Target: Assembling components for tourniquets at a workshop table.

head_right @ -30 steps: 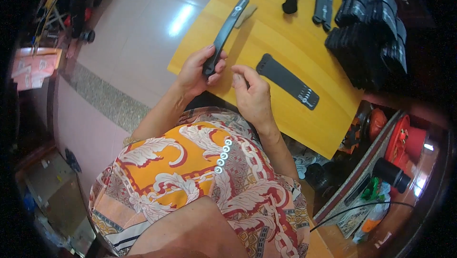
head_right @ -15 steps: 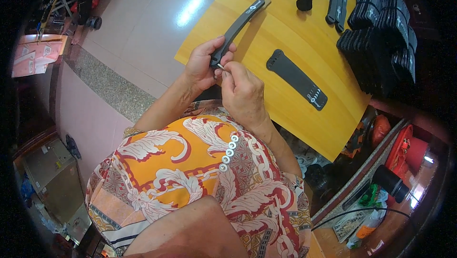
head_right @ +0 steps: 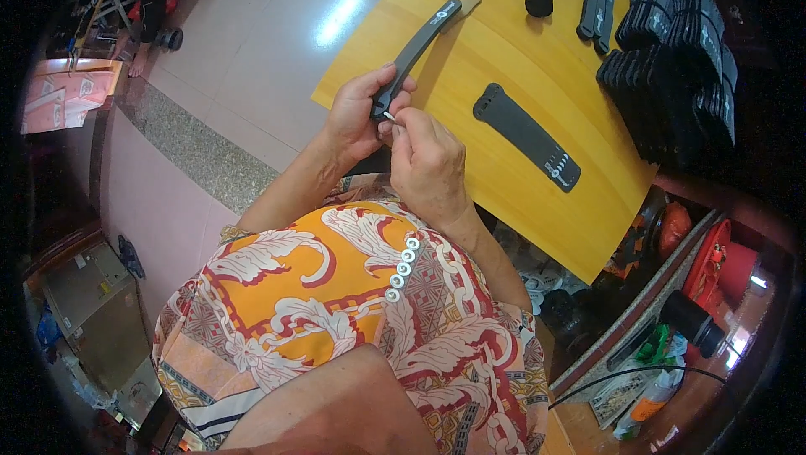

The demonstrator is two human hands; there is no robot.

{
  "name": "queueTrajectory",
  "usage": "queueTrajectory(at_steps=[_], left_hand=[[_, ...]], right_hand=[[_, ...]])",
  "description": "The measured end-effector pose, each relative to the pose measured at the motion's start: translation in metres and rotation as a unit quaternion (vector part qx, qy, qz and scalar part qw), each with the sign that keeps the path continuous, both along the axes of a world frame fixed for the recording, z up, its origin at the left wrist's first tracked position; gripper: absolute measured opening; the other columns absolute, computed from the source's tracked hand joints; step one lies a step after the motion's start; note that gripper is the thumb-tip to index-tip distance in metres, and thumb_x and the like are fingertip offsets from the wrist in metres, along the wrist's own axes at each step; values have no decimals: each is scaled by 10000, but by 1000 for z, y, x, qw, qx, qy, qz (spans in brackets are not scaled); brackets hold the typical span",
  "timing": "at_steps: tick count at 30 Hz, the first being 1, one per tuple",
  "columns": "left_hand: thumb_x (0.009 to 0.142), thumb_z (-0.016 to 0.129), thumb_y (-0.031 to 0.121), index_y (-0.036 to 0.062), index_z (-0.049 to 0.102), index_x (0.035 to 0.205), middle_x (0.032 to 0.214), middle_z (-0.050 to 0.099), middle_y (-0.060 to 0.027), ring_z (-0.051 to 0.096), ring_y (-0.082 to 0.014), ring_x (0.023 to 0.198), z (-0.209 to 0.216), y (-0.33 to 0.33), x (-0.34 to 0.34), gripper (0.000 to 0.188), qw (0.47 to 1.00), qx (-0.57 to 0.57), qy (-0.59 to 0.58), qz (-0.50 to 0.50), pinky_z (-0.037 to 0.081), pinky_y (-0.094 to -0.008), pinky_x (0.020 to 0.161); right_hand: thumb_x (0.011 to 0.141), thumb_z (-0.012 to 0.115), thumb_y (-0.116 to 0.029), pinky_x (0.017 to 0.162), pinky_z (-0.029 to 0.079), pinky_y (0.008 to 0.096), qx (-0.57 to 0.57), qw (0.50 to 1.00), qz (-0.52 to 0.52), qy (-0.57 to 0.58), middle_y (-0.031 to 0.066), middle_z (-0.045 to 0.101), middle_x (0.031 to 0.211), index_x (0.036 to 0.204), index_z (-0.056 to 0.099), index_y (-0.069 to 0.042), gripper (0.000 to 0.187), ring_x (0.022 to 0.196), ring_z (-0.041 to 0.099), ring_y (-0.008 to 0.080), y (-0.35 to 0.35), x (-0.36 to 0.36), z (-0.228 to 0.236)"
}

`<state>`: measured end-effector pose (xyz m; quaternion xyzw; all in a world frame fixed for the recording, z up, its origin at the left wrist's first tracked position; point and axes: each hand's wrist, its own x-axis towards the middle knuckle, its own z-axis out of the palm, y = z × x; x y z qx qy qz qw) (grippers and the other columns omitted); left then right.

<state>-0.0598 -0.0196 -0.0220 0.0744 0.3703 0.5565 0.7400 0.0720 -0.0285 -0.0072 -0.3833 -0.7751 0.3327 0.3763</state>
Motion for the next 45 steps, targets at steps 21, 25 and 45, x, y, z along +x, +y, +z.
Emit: queueTrajectory(at_steps=[21, 25, 45], left_hand=[[927, 420, 278, 32, 524, 828, 584, 467, -1, 378, -62, 445, 9, -7, 7, 285, 957, 94, 258, 91, 279, -205, 383], [940, 404, 264, 25, 517, 827, 589, 458, 0, 404, -62, 471, 7, -9, 2, 288, 956, 131, 235, 113, 302, -201, 410], [946, 409, 275, 4, 526, 855, 568, 470, 7, 405, -46, 476, 7, 4, 10, 308, 871, 218, 415, 144, 307, -189, 432]], right_hand=[[771, 545, 41, 584, 443, 390, 108, 993, 2, -48, 174, 555, 755, 897, 514, 10, 133, 679, 563, 353, 2, -9, 0], [817, 545, 0, 553, 438, 341, 2, 1000, -18, 15, 140, 555, 712, 888, 512, 14, 80, 623, 570, 272, -2, -12, -3], [848, 523, -74, 495, 415, 416, -574, 757, 123, 289, 206, 519, 640, 818, 509, 27, 106, 577, 567, 331, 29, 4, -13]])
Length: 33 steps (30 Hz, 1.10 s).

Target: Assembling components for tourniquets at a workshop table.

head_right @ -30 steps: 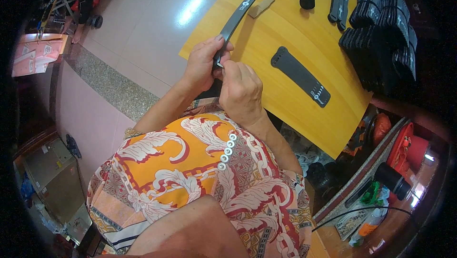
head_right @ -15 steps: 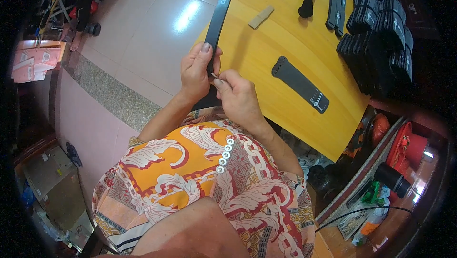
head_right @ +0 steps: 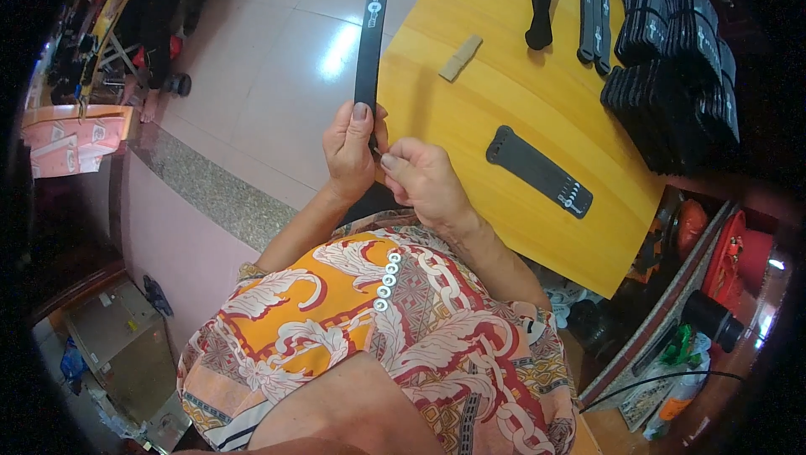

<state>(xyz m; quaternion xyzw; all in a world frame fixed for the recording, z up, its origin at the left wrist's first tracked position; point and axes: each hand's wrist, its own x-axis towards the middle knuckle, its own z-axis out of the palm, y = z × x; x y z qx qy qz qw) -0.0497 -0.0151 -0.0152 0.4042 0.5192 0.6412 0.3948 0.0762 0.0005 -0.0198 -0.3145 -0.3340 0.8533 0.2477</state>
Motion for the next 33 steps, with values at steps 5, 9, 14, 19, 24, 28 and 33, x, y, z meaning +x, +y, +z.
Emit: queueTrajectory(at_steps=[5, 9, 14, 19, 24, 28, 33], left_hand=[[944, 415, 288, 10, 521, 864, 568, 473, 8, 403, -40, 477, -5, -2, 36, 309, 999, 32, 34, 24, 303, -186, 433], [943, 414, 293, 24, 508, 857, 583, 479, 1, 408, -49, 479, -4, -5, 40, 298, 994, 63, 73, 56, 309, -192, 433], [939, 412, 297, 38, 503, 835, 595, 484, -8, 414, -65, 483, 5, 6, 37, 293, 997, 19, 1, 68, 313, -201, 433], [940, 440, 275, 33, 525, 751, 586, 445, 25, 378, -37, 508, 25, 6, 29, 318, 999, 3, 30, -36, 289, -199, 451], [933, 445, 292, 33, 538, 760, 583, 456, 22, 379, -38, 480, 28, 10, 31, 326, 995, -13, 58, -79, 282, -193, 420], [936, 451, 270, 26, 542, 747, 577, 458, 18, 379, -37, 489, 33, 14, 43, 321, 998, 11, 43, -37, 302, -197, 433], [933, 454, 273, 36, 547, 749, 578, 469, 8, 376, -45, 456, 48, 25, 35, 315, 976, -99, -98, -170, 294, -200, 394]], right_hand=[[879, 499, -101, 404, 346, 248, 507, 823, -133, -219, 45, 505, 602, 791, 530, -6, 133, 477, 425, 100, -13, 21, 0], [881, 496, -112, 460, 363, 266, 204, 976, -66, -46, 13, 505, 632, 788, 535, 16, 162, 516, 458, 114, -2, 34, 3], [890, 494, -124, 539, 371, 222, 216, 974, -6, -73, 0, 509, 655, 827, 537, 20, 164, 590, 446, 76, 2, 38, 23], [858, 521, -78, 524, 398, 270, 398, 903, -45, -156, 46, 524, 650, 830, 541, 19, 103, 559, 485, 141, 2, 38, 37], [753, 530, 1, 525, 424, 366, 684, 667, -182, -232, 136, 513, 654, 788, 504, 1, 43, 582, 529, 297, 2, 33, 33], [683, 524, 14, 521, 431, 390, 696, 617, -255, -266, 130, 481, 630, 739, 459, -25, 94, 563, 513, 316, 0, 24, 29], [705, 530, 4, 536, 439, 389, 690, 650, -191, -255, 143, 508, 643, 735, 459, -17, 80, 597, 537, 324, 16, 50, 45]])
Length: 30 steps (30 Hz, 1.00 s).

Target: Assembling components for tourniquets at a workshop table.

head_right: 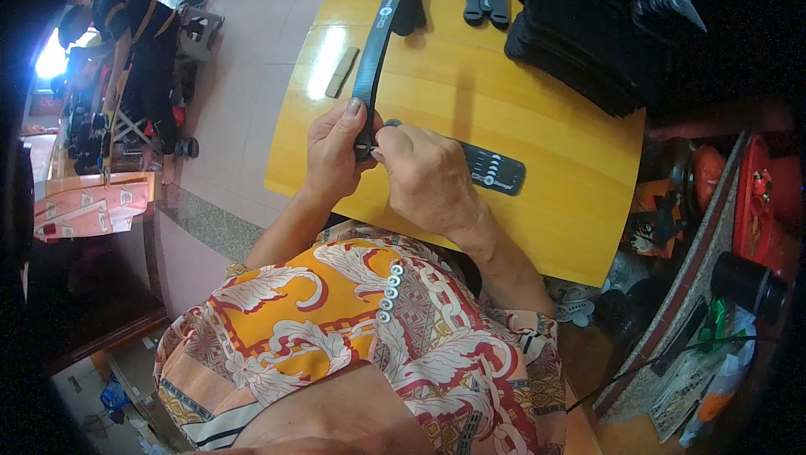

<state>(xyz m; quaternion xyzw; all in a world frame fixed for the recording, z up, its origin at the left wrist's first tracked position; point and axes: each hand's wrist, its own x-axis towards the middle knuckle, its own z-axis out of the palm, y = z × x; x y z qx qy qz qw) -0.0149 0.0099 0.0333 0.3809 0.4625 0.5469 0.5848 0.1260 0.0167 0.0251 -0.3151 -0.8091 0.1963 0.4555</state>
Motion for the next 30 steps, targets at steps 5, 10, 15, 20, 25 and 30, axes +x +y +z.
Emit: queueTrajectory(at_steps=[5, 10, 15, 20, 25, 30], left_hand=[[929, 462, 284, 42, 546, 749, 575, 468, 11, 368, -47, 435, -8, 9, -7, 313, 994, 35, 45, -92, 290, -198, 385], [923, 472, 301, 40, 537, 744, 572, 455, 15, 373, -52, 443, -4, 14, -25, 324, 987, -4, 105, -118, 282, -198, 383], [904, 496, 292, 40, 551, 755, 585, 463, 7, 413, -70, 478, -11, 9, -30, 298, 990, -22, 26, -135, 310, -205, 417], [881, 510, 303, 29, 563, 764, 624, 500, -17, 459, -98, 537, -16, 13, -33, 303, 980, -43, -86, -175, 352, -231, 475], [887, 457, 316, 25, 515, 729, 696, 509, -56, 460, -132, 603, -31, 24, -36, 336, 979, -68, -119, -151, 372, -261, 538], [888, 479, 229, 31, 526, 798, 667, 529, -44, 482, -118, 580, -37, 32, -10, 222, 988, -31, -149, -29, 388, -233, 529]], right_hand=[[722, 531, -11, 570, 447, 401, 2, 998, 36, -60, 138, 527, 648, 732, 466, -19, 67, 636, 555, 324, 15, 9, 2], [704, 524, -15, 571, 447, 395, 36, 996, 6, -79, 130, 530, 652, 732, 473, -29, 59, 636, 555, 310, 15, -8, 0], [693, 513, -12, 574, 445, 392, 34, 994, -41, -94, 131, 530, 647, 729, 488, -37, 51, 629, 550, 303, -6, -16, -5], [695, 508, -16, 580, 445, 392, 28, 996, 10, -79, 133, 533, 650, 741, 504, -39, 51, 632, 549, 307, -7, -13, -14], [695, 516, 19, 572, 442, 391, 29, 992, 23, -122, 139, 525, 659, 752, 483, -25, 79, 630, 547, 320, -6, -24, -13], [709, 522, -9, 541, 451, 400, 3, 986, -74, -150, 146, 527, 651, 754, 464, -17, 73, 620, 567, 323, -18, -30, -21]])
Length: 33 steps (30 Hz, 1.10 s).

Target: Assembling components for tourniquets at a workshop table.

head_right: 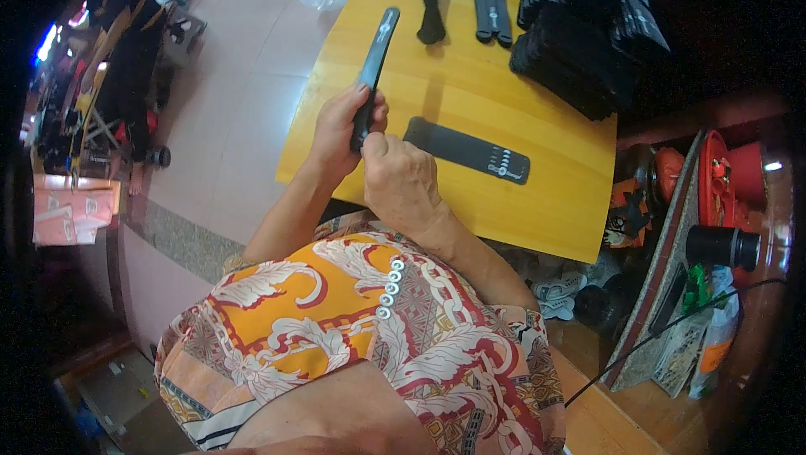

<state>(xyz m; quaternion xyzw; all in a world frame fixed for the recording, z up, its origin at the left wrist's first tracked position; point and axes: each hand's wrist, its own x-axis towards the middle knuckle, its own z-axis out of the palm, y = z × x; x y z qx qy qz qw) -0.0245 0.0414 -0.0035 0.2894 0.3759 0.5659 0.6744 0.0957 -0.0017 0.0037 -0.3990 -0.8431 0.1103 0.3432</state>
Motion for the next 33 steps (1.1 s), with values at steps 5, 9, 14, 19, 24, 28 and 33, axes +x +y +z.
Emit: queueTrajectory(at_steps=[5, 9, 14, 19, 24, 28, 33], left_hand=[[896, 461, 226, 40, 501, 840, 650, 515, -43, 460, -107, 542, -7, -6, 9, 198, 999, 43, 14, -1, 379, -235, 499], [909, 439, 233, 62, 465, 815, 624, 468, -22, 431, -95, 514, -13, -11, 18, 196, 996, 43, 41, 61, 356, -230, 461], [912, 430, 230, 75, 439, 816, 608, 429, -9, 397, -93, 489, -9, -13, 18, 183, 995, 38, 19, 90, 337, -238, 439], [910, 428, 225, 73, 438, 820, 599, 421, -12, 381, -106, 477, -14, -17, 13, 177, 995, 7, -44, 85, 324, -244, 436], [906, 448, 235, 61, 479, 847, 642, 462, -35, 406, -118, 501, -12, -19, -2, 186, 997, -46, 6, 61, 340, -266, 462], [911, 445, 273, 58, 527, 857, 718, 546, -51, 511, -144, 601, -13, -20, 0, 237, 986, -138, -20, 95, 430, -275, 554], [917, 394, 396, 89, 536, 837, 718, 516, -24, 458, -118, 567, -8, -22, -8, 348, 981, -177, -63, 53, 360, -266, 483]], right_hand=[[698, 518, -15, 518, 476, 384, -51, 994, -63, -70, 152, 553, 635, 766, 471, -7, 83, 580, 586, 307, -12, 2, -1], [700, 546, -30, 499, 493, 371, -85, 984, -80, -133, 169, 570, 624, 752, 483, 5, 89, 555, 607, 311, -21, -2, 3], [673, 572, -26, 470, 494, 358, -46, 986, -59, -149, 171, 564, 603, 738, 482, 11, 117, 528, 611, 290, -21, -9, -5], [665, 569, -29, 457, 488, 367, -65, 992, 0, -104, 170, 558, 585, 747, 490, 24, 126, 506, 601, 306, -19, -5, -10], [691, 532, -15, 595, 465, 390, -24, 994, 43, -102, 180, 551, 782, 816, 495, 2, 131, 701, 568, 308, -1, 13, 8], [712, 522, -27, 644, 441, 367, 64, 994, 79, -33, 133, 529, 846, 893, 517, -5, 182, 754, 522, 268, 12, 8, 14], [712, 540, -53, 614, 437, 335, 122, 983, 141, 2, 85, 560, 895, 1019, 549, -6, 310, 711, 509, 233, 19, 6, 7]])
